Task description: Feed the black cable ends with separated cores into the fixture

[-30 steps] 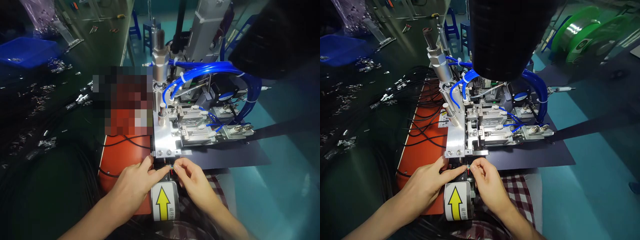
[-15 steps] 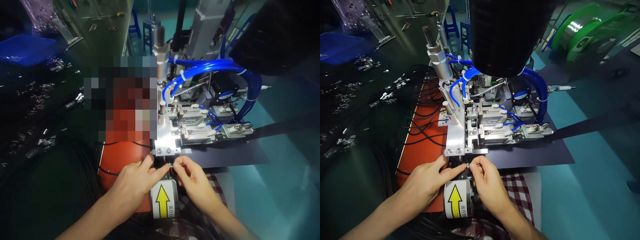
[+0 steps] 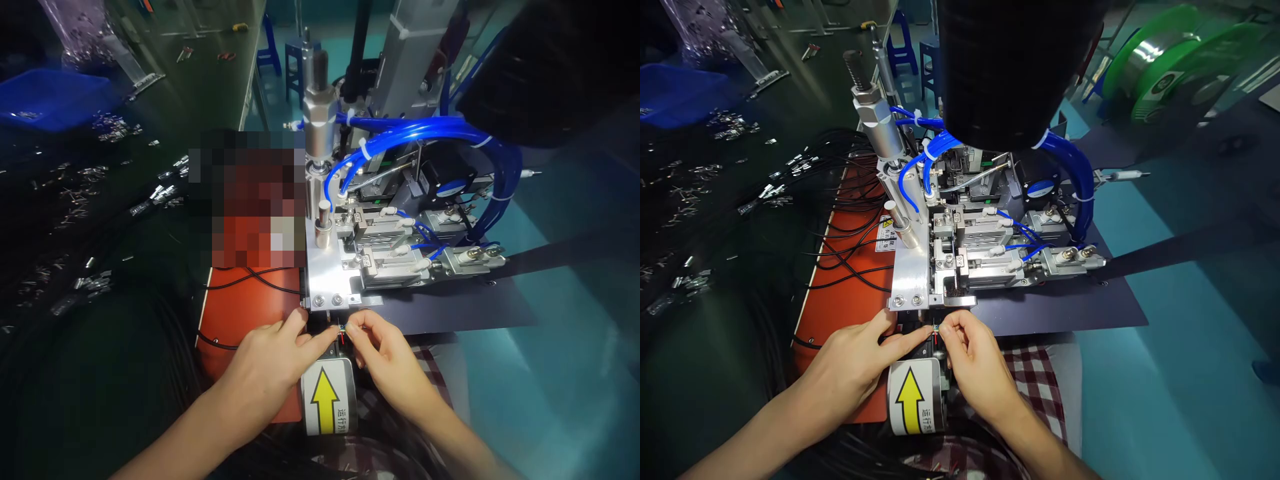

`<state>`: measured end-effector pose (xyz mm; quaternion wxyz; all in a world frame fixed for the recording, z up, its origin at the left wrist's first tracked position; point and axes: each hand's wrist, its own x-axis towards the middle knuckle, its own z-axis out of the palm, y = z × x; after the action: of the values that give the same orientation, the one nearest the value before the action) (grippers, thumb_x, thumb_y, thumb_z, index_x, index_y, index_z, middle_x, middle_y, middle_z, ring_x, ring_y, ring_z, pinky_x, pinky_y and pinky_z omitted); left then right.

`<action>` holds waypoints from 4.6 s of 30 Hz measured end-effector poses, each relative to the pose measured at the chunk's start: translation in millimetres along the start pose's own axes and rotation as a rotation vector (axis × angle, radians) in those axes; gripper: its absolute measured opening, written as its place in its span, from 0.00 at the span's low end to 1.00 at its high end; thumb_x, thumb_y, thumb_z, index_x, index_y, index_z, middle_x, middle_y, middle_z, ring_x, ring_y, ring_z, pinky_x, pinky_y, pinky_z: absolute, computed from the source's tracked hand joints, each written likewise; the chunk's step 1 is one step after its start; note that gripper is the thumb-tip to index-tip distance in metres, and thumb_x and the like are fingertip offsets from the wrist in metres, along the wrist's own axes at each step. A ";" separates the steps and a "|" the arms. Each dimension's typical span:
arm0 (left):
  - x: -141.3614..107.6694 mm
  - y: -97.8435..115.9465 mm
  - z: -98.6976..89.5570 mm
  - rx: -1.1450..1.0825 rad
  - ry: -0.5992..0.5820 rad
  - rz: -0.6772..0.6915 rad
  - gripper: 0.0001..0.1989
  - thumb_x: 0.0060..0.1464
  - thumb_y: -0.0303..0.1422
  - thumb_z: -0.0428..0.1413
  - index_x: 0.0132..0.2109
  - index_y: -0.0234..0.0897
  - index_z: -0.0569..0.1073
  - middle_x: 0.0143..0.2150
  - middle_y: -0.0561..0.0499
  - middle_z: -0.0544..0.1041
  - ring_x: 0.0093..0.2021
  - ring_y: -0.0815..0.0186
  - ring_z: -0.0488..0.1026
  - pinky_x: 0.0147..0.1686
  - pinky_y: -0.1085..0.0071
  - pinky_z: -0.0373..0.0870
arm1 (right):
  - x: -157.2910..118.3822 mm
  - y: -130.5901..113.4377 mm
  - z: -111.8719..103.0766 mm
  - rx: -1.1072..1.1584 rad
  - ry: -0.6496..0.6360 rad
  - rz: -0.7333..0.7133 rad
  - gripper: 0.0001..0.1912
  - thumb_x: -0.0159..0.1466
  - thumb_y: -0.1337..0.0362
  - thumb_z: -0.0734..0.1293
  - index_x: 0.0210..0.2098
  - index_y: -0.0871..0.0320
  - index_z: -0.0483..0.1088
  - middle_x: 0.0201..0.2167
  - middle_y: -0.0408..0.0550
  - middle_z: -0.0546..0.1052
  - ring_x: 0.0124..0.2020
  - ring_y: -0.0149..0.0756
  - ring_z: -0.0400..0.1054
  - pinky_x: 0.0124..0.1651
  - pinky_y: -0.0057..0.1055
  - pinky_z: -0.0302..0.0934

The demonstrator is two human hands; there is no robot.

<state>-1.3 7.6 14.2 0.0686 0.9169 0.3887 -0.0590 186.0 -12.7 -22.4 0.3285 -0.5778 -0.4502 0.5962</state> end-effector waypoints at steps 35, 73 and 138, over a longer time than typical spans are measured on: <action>3.8 2.7 -6.3 0.007 -0.016 0.028 0.24 0.55 0.23 0.52 0.58 0.46 0.64 0.35 0.48 0.74 0.27 0.62 0.74 0.22 0.67 0.73 | -3.3 12.6 13.5 -0.210 0.261 -0.279 0.08 0.65 0.63 0.60 0.30 0.56 0.66 0.27 0.43 0.68 0.28 0.35 0.63 0.31 0.30 0.57; 1.2 -4.4 -3.4 -0.070 0.119 0.083 0.18 0.57 0.22 0.47 0.52 0.39 0.70 0.36 0.47 0.75 0.30 0.61 0.72 0.26 0.68 0.69 | -5.1 6.1 4.9 0.034 0.102 -0.025 0.12 0.62 0.55 0.62 0.28 0.57 0.64 0.20 0.38 0.59 0.20 0.30 0.53 0.22 0.27 0.49; 4.0 2.6 -11.2 -0.142 -0.071 0.056 0.16 0.58 0.22 0.47 0.53 0.36 0.67 0.37 0.50 0.73 0.32 0.61 0.69 0.30 0.64 0.70 | 3.0 12.6 13.2 0.177 0.135 0.006 0.15 0.62 0.52 0.63 0.28 0.57 0.64 0.16 0.34 0.58 0.17 0.26 0.49 0.19 0.25 0.44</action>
<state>4.0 10.5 24.7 0.1488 0.9177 0.3632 -0.0620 174.3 -16.9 -36.1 0.4062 -0.5866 -0.3710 0.5944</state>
